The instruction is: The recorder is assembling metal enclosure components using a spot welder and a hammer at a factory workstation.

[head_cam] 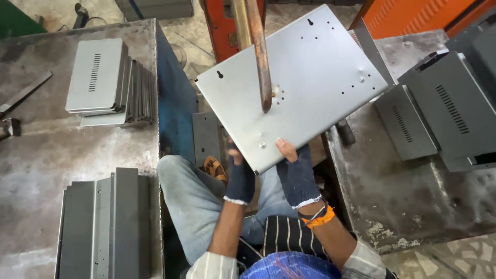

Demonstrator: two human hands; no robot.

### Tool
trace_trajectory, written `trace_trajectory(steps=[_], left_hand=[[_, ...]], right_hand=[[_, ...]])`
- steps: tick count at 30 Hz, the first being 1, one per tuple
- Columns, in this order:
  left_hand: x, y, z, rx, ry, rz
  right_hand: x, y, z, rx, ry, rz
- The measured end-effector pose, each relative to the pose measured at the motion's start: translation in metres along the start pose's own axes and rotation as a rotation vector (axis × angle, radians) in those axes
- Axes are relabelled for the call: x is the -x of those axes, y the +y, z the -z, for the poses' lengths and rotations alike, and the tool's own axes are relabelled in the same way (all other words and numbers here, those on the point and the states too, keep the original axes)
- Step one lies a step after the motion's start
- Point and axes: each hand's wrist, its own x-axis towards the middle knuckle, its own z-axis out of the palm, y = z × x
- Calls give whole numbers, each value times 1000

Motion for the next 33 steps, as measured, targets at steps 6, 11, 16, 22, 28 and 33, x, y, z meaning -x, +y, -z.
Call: trace_trajectory(steps=[6,11,16,22,28,33], left_hand=[[11,64,-31,-212,-168,-71],[11,62,-33,-188,-92,-19],[10,45,-22,-279,-43,-56],[-1,50,-29,-313,-172,-53],[-71,5,0,-446,-401,-301],[-80,54,-43,-443,-368,-65]], right_hand=[[-3,-2,4,46,-50,3],[7,-30,-19,-40,-68,0],[5,-33,-19,-143,-81,-100],[-16,-31,-16,-105,-34,18],[-66,-38,-18,-215,-100,-9],[-94,-33,-21,-256,-110,-3]])
